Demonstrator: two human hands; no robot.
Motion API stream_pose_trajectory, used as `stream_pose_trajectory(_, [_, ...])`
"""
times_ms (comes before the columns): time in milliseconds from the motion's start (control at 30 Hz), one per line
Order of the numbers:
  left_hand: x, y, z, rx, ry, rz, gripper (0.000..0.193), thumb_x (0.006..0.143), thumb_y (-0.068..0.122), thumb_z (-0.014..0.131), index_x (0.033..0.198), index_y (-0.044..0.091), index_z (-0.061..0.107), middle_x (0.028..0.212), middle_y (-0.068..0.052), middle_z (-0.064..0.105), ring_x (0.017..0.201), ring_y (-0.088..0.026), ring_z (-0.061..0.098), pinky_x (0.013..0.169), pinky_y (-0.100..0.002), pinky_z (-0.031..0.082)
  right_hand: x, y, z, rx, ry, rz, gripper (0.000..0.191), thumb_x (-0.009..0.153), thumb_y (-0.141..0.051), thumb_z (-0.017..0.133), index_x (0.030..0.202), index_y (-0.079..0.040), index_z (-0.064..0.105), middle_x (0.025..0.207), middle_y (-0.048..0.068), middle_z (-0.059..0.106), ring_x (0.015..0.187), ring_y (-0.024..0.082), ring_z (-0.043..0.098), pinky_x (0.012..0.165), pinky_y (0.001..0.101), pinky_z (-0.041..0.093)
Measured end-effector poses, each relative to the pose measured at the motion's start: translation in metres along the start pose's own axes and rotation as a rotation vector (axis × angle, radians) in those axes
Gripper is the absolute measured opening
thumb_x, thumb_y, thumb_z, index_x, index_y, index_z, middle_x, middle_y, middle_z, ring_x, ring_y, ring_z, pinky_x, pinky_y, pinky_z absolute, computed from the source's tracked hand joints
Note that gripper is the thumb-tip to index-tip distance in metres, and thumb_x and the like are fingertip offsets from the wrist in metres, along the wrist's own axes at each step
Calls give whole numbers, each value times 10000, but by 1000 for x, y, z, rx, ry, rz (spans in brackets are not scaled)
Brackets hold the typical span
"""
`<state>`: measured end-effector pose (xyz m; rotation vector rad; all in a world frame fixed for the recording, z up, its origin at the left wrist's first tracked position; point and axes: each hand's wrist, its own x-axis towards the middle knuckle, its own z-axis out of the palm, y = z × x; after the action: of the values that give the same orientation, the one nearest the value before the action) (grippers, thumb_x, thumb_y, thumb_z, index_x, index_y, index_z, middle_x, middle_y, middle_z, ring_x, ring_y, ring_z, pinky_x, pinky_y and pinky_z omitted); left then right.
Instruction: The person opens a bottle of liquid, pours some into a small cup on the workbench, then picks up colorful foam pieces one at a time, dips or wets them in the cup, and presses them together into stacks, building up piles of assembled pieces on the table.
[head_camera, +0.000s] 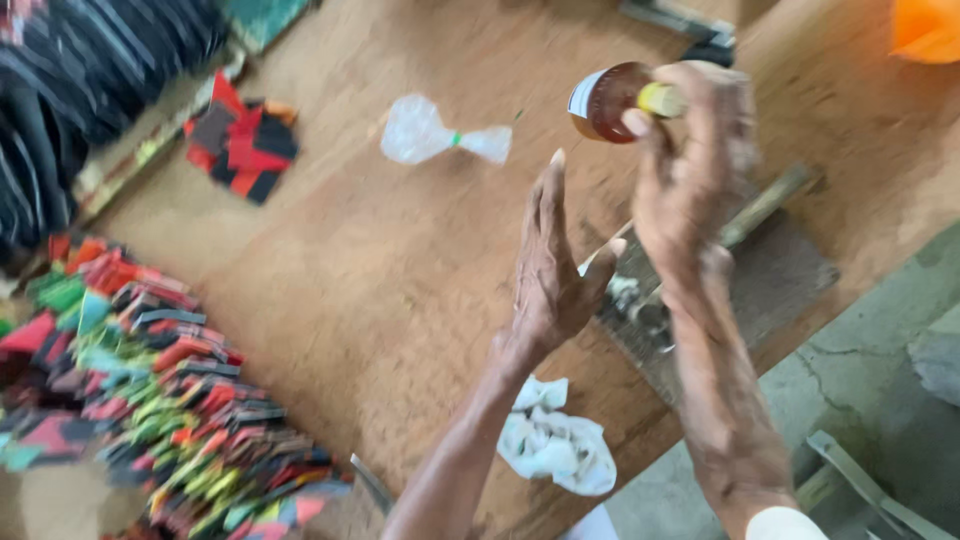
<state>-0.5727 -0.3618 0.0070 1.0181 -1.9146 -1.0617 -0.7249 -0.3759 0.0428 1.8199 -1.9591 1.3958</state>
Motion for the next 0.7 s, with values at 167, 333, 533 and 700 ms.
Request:
stream_pose_trajectory(167, [-31,-11,-59,67,40,85,1142,703,266,909,1598,54,232,1556,-202,468,1486,-380,428,1289,-524,292,-25,-93,-34,135,-99,3,303,1111,-268,689,1257,-24,585,1104,85,640,1003,214,613,880,356,513])
stream_pose_trajectory(333, [-102,18,-126,-179,-8,-177,927,729,300,928,1488,106,432,1323,-103,726,1248,-229,719,1085,-393,579,-36,-180,-34,409,-271,47,409,1107,-404,642,1222,-19,569,1093,88,624,948,159,599,819,282,518])
stream_pose_trajectory(533, [-216,69,-212,-603,-99,-281,791,797,184,906,1454,67,481,1320,-125,683,1234,-191,641,1128,-354,544,-89,-280,-43,839,-588,96,401,1101,-379,466,1172,8,539,1086,132,644,972,200,679,850,336,566])
stream_pose_trajectory(700, [-298,79,-270,-450,-99,-397,838,765,183,900,1483,66,484,1335,-89,696,1240,-172,709,1124,-352,583,-146,-352,-34,1026,-698,180,331,1102,-360,515,1203,-44,520,1076,115,688,988,231,676,890,369,616])
